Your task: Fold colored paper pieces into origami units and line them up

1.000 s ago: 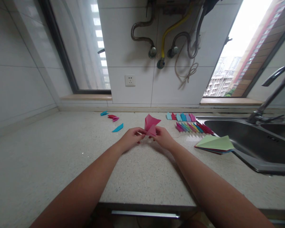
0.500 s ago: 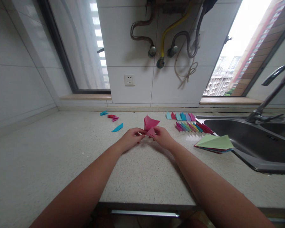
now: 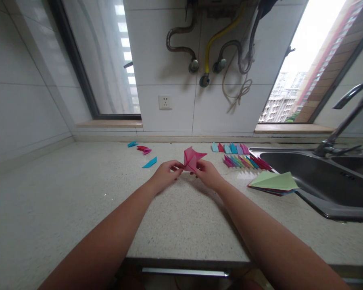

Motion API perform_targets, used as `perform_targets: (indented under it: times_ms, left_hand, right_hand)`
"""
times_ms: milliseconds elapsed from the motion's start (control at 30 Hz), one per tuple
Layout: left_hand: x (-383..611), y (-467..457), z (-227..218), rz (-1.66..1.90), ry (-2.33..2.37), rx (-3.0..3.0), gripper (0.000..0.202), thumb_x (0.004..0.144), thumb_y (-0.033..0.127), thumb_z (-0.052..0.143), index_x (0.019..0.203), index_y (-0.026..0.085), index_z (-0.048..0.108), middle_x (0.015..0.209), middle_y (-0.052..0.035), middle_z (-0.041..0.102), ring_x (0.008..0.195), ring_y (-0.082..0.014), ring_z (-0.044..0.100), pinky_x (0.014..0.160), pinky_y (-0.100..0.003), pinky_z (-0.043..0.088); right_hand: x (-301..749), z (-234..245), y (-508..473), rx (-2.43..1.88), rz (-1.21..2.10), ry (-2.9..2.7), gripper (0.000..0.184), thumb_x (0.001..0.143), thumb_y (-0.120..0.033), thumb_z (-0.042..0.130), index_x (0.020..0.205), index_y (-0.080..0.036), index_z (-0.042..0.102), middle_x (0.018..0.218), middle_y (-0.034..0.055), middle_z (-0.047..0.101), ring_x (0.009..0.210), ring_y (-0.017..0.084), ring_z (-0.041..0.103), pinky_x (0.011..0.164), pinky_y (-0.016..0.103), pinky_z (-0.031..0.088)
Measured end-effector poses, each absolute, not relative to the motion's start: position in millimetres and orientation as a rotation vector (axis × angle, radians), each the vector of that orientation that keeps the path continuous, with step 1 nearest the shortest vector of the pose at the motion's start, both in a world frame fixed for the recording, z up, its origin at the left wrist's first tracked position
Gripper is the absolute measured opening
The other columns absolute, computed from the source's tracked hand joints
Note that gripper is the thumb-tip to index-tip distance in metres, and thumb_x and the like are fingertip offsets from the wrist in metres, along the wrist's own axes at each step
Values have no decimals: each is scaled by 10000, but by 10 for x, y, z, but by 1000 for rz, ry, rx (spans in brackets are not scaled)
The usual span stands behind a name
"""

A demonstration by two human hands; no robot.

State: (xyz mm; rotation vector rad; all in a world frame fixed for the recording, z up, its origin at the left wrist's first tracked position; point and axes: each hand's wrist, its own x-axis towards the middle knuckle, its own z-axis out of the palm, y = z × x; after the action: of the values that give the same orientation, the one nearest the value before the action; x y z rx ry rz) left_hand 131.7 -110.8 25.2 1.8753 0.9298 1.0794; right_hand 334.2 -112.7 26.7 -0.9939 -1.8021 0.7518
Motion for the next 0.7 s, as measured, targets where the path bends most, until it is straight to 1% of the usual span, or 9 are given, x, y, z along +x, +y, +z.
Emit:
perform_targets:
  times_ms: [133, 200, 300, 367, 467, 533, 700]
  left_hand:
    - [1319, -1085, 231, 1153, 951, 1827, 228, 821, 351, 646, 968, 177, 649, 922, -64, 658, 767, -152, 600, 561, -240, 516]
    - [1325, -1085, 227, 1179, 942, 1800, 248, 813, 360, 663, 986, 188, 624, 982, -66, 649, 785, -150, 597, 549, -230, 514]
    - [1334, -1091, 228, 1161, 914, 1773, 312, 813, 360, 674, 1076, 211, 597, 1101, -81, 630, 834, -157, 610, 551, -229, 519]
    - [1336, -1090, 227, 1099, 897, 1786, 299, 830, 352, 656, 1084, 205, 603, 1067, -86, 643, 846, -168, 620, 568, -243, 527]
    - [1332, -1073, 217, 1032, 897, 1829, 230, 846, 335, 630, 1011, 175, 633, 935, -82, 664, 827, -180, 626, 589, -264, 532]
    - [1327, -1055, 208, 1043, 907, 1837, 228, 837, 328, 637, 999, 168, 641, 921, -82, 667, 820, -183, 626, 594, -274, 534]
    - [1319, -1042, 214, 1089, 927, 1812, 253, 807, 329, 670, 991, 158, 646, 909, -81, 670, 799, -180, 622, 595, -278, 533]
  right_hand:
    - [3331, 277, -1147, -983, 765, -1813, 161, 810, -216, 560, 901, -169, 683, 834, 63, 716, 686, 161, 656, 552, 253, 476]
    - [3315, 293, -1173, -954, 770, -1831, 165, 809, -210, 565, 903, -170, 694, 832, 60, 717, 692, 159, 650, 574, 259, 483]
    - [3287, 324, -1218, -918, 781, -1862, 181, 817, -226, 581, 932, -172, 710, 855, 62, 720, 708, 158, 641, 606, 273, 494]
    - [3277, 342, -1240, -901, 801, -1869, 187, 826, -246, 587, 946, -177, 713, 871, 63, 719, 711, 158, 638, 621, 282, 501]
    - [3277, 352, -1249, -884, 834, -1875, 176, 829, -250, 591, 936, -181, 713, 849, 53, 709, 707, 154, 633, 631, 283, 504]
    - [3283, 347, -1244, -887, 835, -1879, 170, 831, -251, 593, 929, -182, 714, 836, 50, 704, 718, 153, 628, 629, 276, 502]
    - [3291, 318, -1217, -918, 881, -1846, 194, 829, -279, 592, 961, -186, 700, 888, 56, 700, 729, 156, 618, 569, 256, 496]
